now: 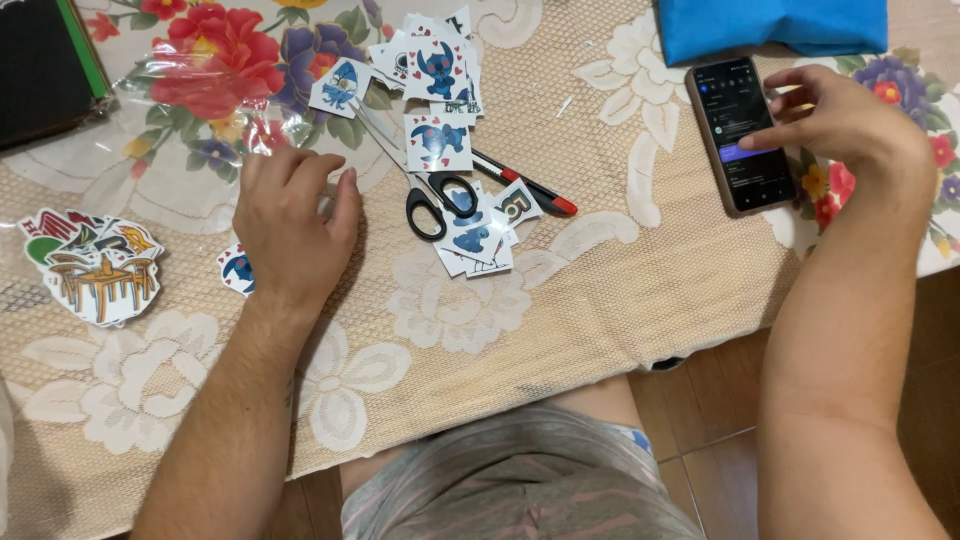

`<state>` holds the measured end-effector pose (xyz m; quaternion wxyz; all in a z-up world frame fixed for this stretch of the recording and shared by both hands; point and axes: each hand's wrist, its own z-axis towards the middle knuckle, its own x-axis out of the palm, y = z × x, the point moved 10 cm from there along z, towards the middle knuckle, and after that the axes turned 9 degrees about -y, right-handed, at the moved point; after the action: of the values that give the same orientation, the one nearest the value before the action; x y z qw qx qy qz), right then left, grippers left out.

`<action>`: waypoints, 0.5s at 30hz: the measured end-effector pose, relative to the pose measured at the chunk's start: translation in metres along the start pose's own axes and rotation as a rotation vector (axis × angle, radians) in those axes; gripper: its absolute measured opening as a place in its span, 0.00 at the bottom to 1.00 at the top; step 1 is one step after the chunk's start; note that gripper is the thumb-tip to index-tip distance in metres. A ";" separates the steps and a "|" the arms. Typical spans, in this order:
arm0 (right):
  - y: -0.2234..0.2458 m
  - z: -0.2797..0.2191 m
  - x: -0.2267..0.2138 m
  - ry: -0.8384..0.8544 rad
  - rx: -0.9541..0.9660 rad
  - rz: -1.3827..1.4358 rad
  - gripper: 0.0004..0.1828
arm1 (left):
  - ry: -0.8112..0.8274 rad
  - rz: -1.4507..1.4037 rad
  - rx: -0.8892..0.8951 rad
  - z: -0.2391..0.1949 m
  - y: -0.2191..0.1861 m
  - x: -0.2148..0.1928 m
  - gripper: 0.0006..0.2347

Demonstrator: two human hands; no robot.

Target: The person uses scissors to cut out a blue cartoon character from a printed sheet. They trim the edges of the character and place the finished cutout on the table. The person also gathers and discards the excess paper scraps.

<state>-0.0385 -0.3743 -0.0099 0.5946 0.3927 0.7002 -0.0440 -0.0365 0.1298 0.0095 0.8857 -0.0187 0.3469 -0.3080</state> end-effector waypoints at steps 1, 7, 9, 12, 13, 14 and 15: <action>0.001 -0.003 0.000 0.010 0.020 0.007 0.37 | 0.000 0.004 0.002 0.000 0.000 0.000 0.03; -0.001 0.002 0.000 0.001 0.012 0.003 0.36 | 0.001 0.000 -0.008 -0.001 0.001 0.001 0.03; 0.006 -0.004 -0.003 -0.064 0.015 0.020 0.29 | 0.001 0.000 -0.007 -0.001 0.002 0.002 0.03; -0.007 0.010 -0.007 -0.195 -0.006 0.119 0.19 | 0.001 0.007 -0.007 -0.001 0.001 0.002 0.03; -0.013 0.018 -0.011 -0.260 -0.029 0.203 0.15 | 0.001 0.013 -0.007 -0.001 0.001 0.001 0.03; -0.020 0.025 -0.008 -0.260 -0.037 0.203 0.15 | -0.004 0.018 -0.010 0.000 0.001 0.001 0.03; -0.015 0.028 -0.020 -0.397 -0.191 0.231 0.15 | -0.004 0.006 -0.011 0.000 0.002 0.001 0.03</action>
<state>-0.0258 -0.4090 -0.0066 0.7562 0.3958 0.5209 0.0145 -0.0351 0.1306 0.0083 0.8872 -0.0231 0.3470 -0.3033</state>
